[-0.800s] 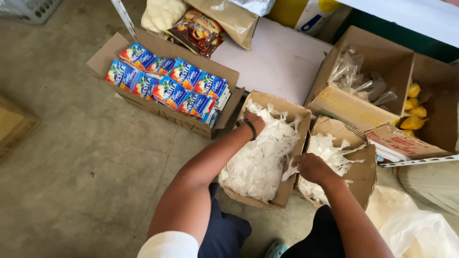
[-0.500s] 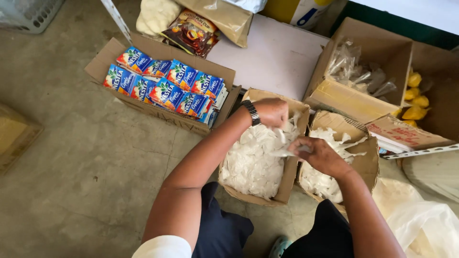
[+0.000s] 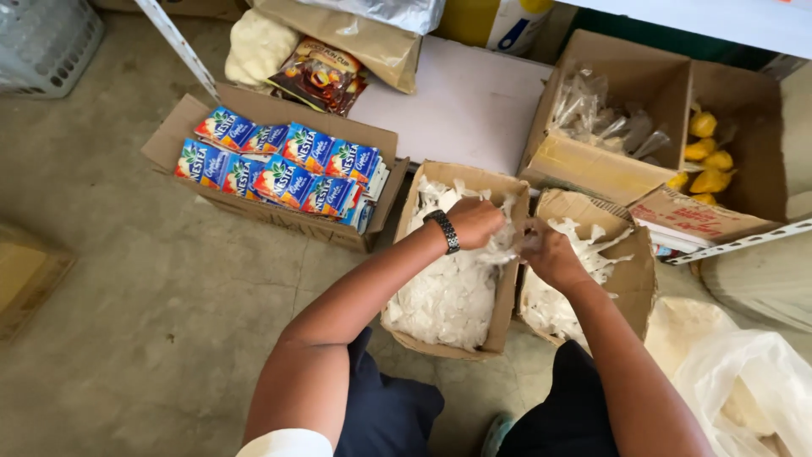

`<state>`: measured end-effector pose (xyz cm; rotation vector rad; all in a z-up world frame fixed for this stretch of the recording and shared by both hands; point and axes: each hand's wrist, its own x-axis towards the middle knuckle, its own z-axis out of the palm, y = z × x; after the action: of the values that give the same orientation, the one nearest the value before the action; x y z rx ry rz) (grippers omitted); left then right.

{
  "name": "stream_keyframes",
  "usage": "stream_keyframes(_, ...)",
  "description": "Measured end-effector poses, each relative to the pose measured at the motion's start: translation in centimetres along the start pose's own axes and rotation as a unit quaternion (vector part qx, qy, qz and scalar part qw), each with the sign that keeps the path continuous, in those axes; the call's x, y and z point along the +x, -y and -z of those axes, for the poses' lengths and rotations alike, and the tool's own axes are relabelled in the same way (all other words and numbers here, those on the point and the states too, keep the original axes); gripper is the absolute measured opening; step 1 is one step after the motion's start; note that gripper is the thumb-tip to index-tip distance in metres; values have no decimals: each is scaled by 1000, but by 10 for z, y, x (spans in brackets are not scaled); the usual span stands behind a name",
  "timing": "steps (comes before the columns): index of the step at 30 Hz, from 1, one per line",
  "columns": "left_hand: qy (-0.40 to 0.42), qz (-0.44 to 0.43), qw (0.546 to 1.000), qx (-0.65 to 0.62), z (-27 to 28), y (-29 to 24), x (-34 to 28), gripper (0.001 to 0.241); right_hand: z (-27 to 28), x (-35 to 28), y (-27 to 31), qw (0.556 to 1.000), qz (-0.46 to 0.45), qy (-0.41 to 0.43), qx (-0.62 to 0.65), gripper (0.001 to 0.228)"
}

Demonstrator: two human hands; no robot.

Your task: Packing small white items from a bulk container into individual plastic bags.

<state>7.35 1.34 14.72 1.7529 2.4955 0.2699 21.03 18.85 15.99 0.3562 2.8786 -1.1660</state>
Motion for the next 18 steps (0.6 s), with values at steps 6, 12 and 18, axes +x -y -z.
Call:
stream_keyframes(6,-80,22,977,-198,67,-61,-10,8,22,-9,-1,996,67,-7,-51,31)
stream_keyframes(12,-193,3,898,-395,80,-69,-4,30,78,-49,33,997,15,-60,45,23)
stream_keyframes(18,-191,-2,904,-383,41,-48,10,14,102,-66,-2,988,20,-62,-137,22)
